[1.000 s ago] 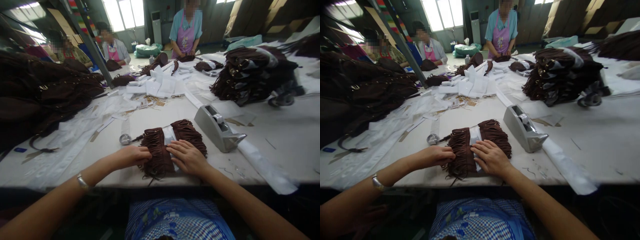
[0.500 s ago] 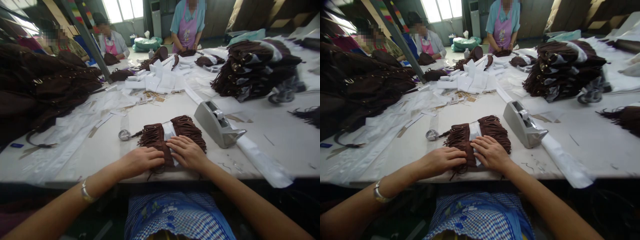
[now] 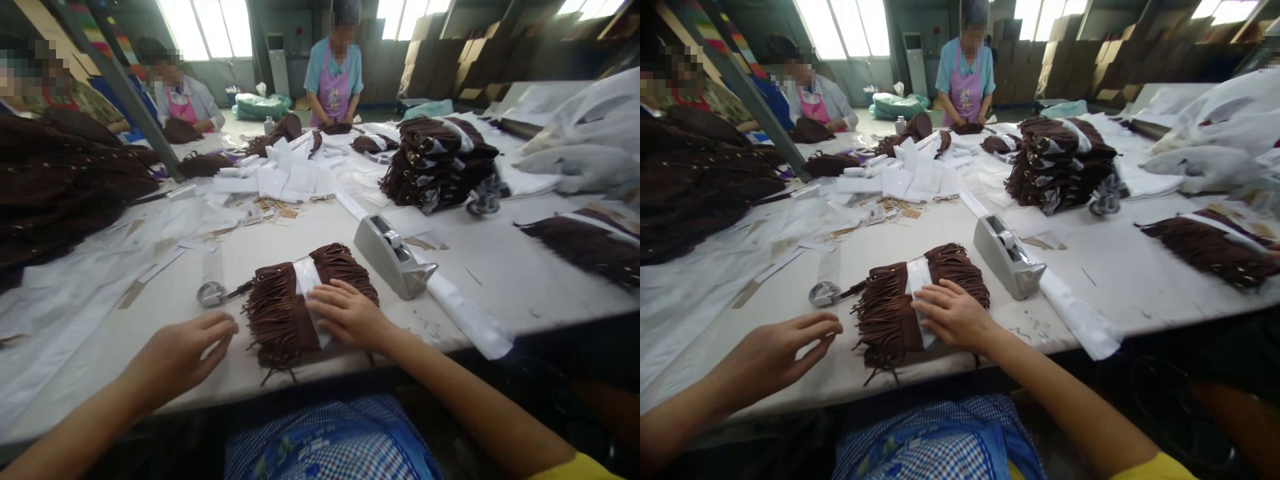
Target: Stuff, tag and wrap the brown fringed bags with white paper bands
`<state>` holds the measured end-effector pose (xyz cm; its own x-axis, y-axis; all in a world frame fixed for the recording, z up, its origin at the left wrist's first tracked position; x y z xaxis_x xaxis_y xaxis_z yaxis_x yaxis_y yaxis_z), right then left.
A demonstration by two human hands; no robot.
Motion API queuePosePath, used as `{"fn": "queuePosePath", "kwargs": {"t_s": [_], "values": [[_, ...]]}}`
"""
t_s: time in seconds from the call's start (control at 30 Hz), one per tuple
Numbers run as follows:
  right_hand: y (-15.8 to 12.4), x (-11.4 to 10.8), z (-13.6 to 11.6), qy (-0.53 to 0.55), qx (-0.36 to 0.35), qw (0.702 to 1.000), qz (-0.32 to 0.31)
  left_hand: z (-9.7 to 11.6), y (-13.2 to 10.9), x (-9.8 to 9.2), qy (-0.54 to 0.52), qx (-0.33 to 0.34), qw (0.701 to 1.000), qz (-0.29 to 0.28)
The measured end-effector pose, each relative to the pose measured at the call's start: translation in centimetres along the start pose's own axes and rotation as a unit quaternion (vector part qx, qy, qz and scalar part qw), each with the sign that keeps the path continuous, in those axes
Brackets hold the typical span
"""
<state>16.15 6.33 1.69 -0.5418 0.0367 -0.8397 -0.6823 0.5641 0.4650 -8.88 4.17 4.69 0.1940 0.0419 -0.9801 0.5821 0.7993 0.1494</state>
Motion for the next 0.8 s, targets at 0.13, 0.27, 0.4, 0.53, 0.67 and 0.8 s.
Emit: {"fn": "queuePosePath", "kwargs": {"t_s": [0.13, 0.27, 0.4, 0.53, 0.67, 0.8], "values": [[-0.7, -1.9, 2.7, 0.024, 0.047, 0.999, -0.004, 5.1, 2.3, 0.9, -0.101, 0.058, 0.992, 0.053], [-2.6, -2.8, 4.3, 0.041, 0.07, 0.997, -0.009, 3.7, 1.8, 3.8, -0.115, -0.004, 0.987, 0.116], [-4.6, -3.6, 3.5, 0.021, 0.073, 0.997, 0.034, 0.2, -1.5, 5.4, -0.164, -0.178, 0.954, 0.174], [-6.2, -3.0, 2.8, -0.001, 0.081, 0.996, 0.031, 1.4, -2.5, 6.5, -0.194, -0.225, 0.937, 0.182], [-7.4, -2.3, 3.8, 0.015, 0.114, 0.993, 0.037, 2.3, -1.7, 7.1, -0.16, -0.204, 0.944, 0.205], [-8.9, -3.7, 5.1, 0.012, 0.145, 0.986, 0.081, 1.6, -1.3, 7.5, -0.158, -0.204, 0.949, 0.183]]}}
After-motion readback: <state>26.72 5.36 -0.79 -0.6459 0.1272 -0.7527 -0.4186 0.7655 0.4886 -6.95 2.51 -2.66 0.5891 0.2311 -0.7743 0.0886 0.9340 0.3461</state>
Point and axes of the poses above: each hand's wrist, its own y-axis towards the middle knuckle, its own x-axis out of the palm, z = x × y, the point moved 7 cm from there along y, towards the middle knuckle, and after that the axes turned 2 degrees about y, right-handed, at the moved point
